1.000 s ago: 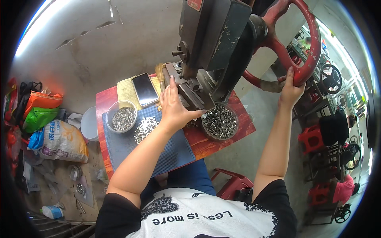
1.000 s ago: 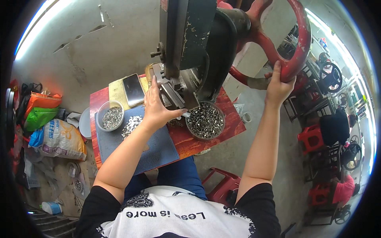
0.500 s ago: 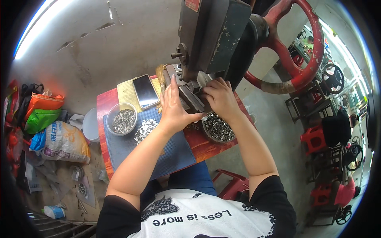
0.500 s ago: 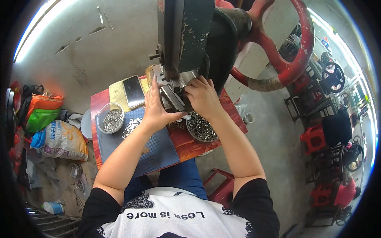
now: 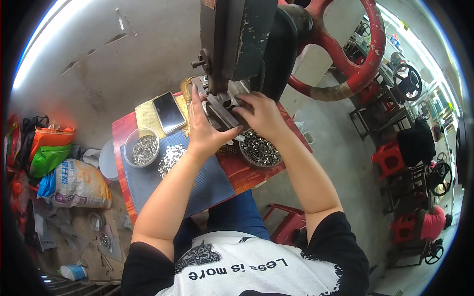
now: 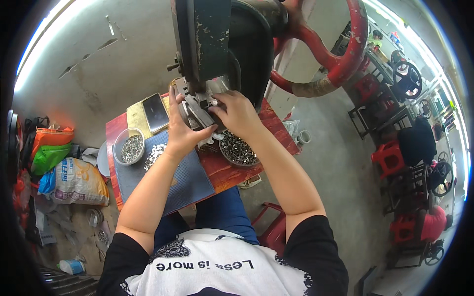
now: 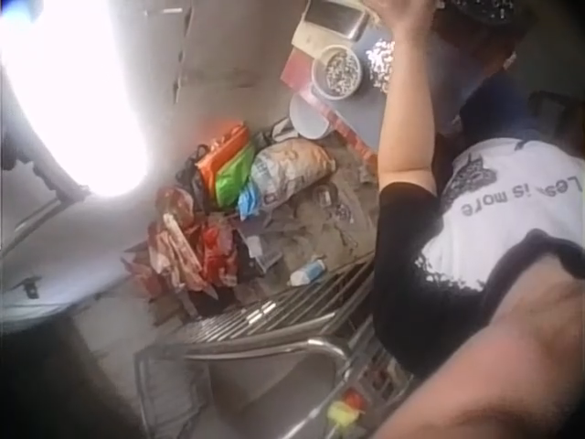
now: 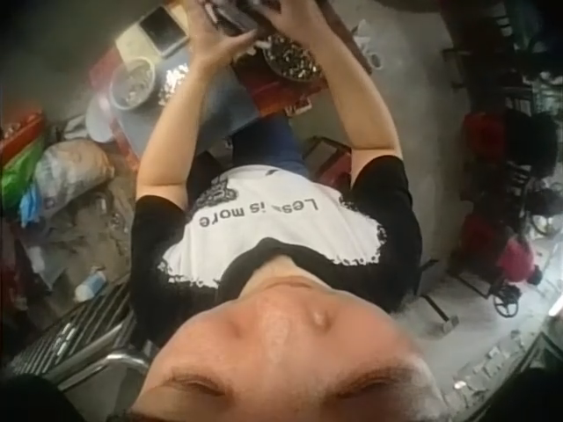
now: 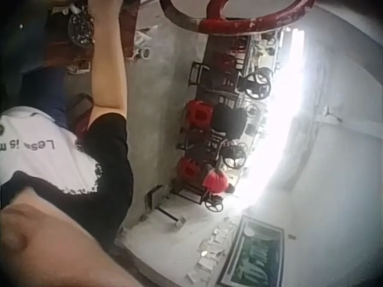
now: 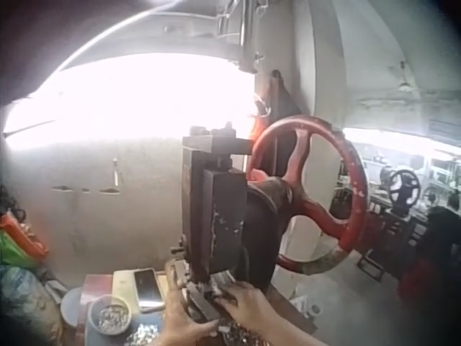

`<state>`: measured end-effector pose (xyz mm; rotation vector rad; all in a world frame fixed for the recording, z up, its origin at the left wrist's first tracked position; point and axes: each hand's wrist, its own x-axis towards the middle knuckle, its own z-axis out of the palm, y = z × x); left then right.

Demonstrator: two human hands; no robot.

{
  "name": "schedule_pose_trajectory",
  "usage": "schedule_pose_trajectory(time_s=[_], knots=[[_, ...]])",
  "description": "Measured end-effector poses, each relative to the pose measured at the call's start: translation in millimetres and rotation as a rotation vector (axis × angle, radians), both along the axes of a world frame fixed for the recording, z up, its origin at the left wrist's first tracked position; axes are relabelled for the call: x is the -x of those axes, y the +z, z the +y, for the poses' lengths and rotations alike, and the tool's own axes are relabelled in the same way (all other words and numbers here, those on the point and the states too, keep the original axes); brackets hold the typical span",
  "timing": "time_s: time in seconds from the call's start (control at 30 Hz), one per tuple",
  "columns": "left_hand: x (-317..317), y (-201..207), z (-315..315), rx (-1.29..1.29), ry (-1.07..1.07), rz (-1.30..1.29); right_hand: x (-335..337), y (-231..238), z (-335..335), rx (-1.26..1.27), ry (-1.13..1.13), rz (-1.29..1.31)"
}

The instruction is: Placing small metal studs into a template jig and using a manual press to secure them.

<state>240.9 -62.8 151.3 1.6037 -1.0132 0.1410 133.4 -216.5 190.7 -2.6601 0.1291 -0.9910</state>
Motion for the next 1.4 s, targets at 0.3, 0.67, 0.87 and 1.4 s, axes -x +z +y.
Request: schedule_pose_trajectory(time_s=[0.3,0.67,0.87,1.4], knots=[[65.6,19.0,-5.5,-0.110,-0.133,-0.360,85.3,-1.3,11.7,-0.935,-0.064,0.219],[37.3,18.6,68.3,-0.701,0.064,-0.215,100.3,-24.3,-15.2,-1.408,-0.038,0.168],[25.3,6.1,86.6,-0.817,0.018,-0.339,97.5,-13.7,3.5,-1.614,0.087,0.142],[-2.9,-15.1,215.7,-0.402,0.145,0.025,5.5,-82.5,189.7,-0.177,0.368,0.250]])
